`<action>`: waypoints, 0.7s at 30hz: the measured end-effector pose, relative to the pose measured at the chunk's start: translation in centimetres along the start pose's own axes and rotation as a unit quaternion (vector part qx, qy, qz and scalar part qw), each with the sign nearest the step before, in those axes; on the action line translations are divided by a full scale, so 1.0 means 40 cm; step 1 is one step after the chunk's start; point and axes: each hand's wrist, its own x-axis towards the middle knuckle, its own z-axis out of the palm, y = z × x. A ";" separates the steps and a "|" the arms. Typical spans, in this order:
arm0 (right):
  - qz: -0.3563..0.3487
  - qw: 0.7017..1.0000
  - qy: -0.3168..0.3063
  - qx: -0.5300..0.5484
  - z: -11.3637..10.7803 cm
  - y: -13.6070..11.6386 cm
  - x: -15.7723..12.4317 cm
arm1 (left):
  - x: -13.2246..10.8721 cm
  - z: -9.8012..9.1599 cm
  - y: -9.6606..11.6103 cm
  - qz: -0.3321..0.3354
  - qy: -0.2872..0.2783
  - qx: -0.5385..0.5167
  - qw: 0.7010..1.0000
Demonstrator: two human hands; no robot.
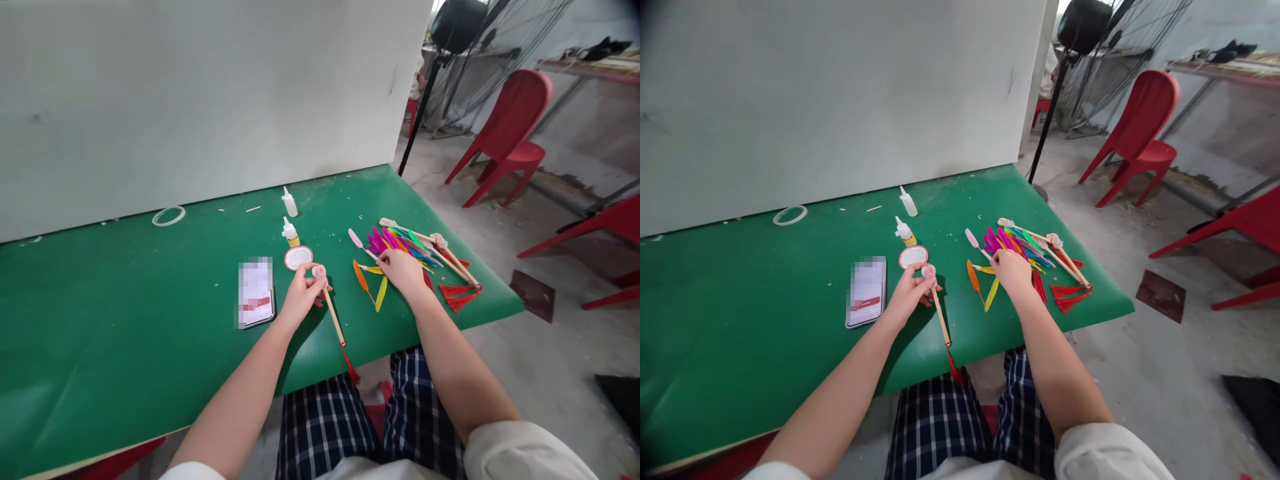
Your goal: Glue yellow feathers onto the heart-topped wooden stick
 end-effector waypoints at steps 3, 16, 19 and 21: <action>0.003 1.000 0.005 0.010 -0.001 -0.005 -0.004 | 0.003 -0.002 -0.008 0.003 -0.003 0.010 1.000; -0.001 0.966 0.020 0.259 -0.007 0.035 0.005 | 0.012 -0.003 -0.035 0.010 -0.036 0.099 0.994; -0.005 0.931 0.054 0.362 -0.014 0.042 0.004 | 0.009 -0.001 -0.031 0.008 -0.037 0.101 0.994; -0.008 0.920 0.093 0.382 -0.024 0.031 0.006 | 0.005 0.000 -0.029 0.007 -0.041 0.112 0.993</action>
